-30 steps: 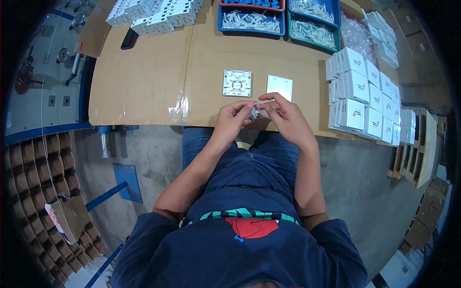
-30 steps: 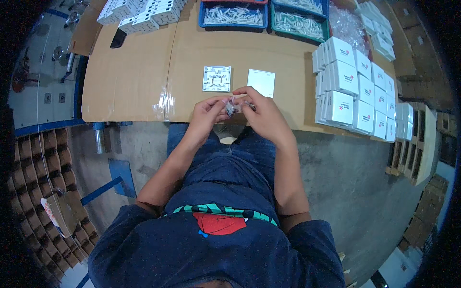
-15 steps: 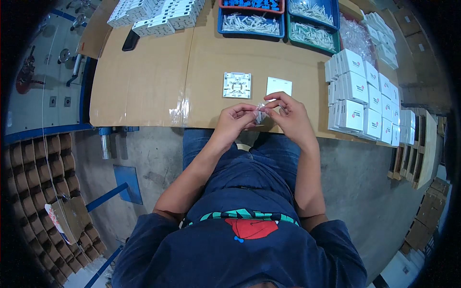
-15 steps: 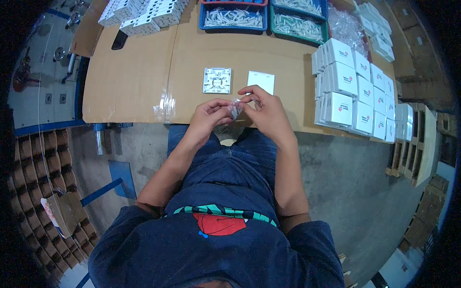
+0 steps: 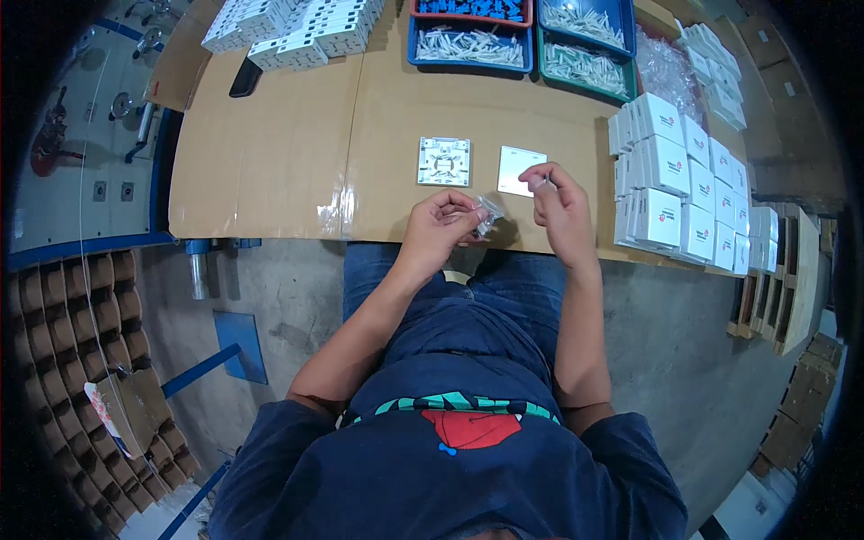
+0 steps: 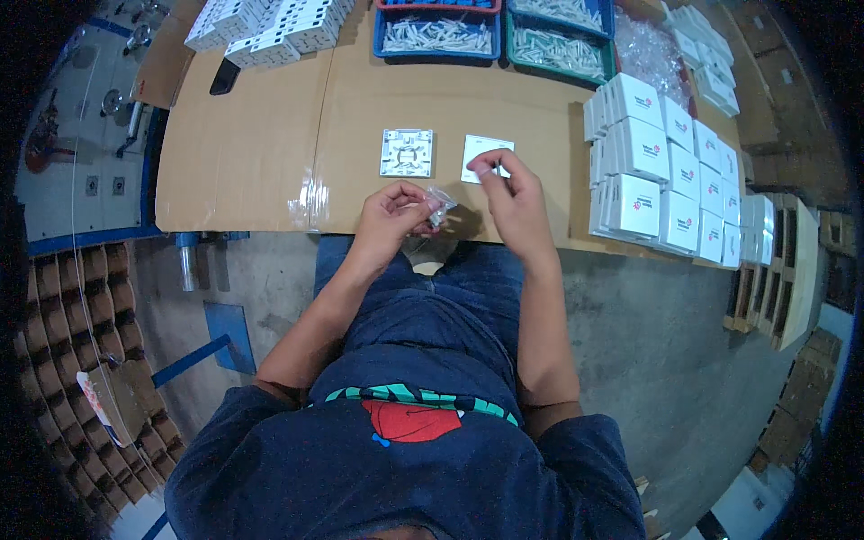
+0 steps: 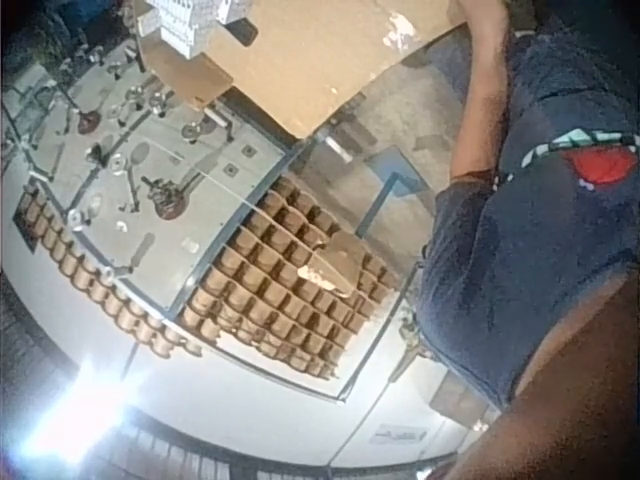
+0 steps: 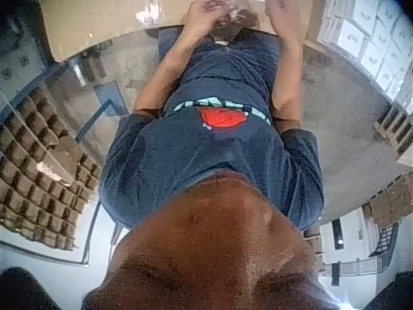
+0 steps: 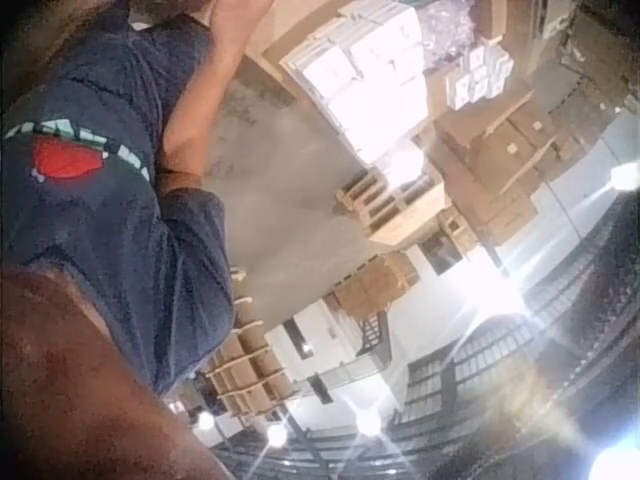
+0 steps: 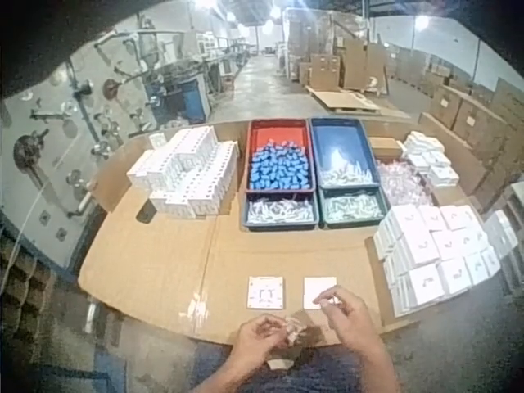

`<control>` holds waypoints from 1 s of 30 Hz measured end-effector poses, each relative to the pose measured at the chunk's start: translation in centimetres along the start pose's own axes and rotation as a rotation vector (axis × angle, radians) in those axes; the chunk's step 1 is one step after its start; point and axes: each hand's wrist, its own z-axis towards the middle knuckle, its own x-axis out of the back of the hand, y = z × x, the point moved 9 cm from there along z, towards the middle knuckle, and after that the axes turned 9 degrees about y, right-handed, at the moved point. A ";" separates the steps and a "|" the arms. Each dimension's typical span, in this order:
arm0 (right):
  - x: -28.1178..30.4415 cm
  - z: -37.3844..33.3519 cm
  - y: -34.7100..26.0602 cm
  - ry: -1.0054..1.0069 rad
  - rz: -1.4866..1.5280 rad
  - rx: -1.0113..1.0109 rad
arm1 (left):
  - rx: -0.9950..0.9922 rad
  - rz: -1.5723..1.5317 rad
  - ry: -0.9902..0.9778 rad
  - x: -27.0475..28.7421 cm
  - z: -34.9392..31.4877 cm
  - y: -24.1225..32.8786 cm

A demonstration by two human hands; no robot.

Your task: Assembling and packaging electronic or mechanical components into white boxes.

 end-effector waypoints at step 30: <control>-2.9 -0.7 0.6 0.027 0.043 0.081 | -0.090 -0.016 0.095 -0.1 -0.3 1.1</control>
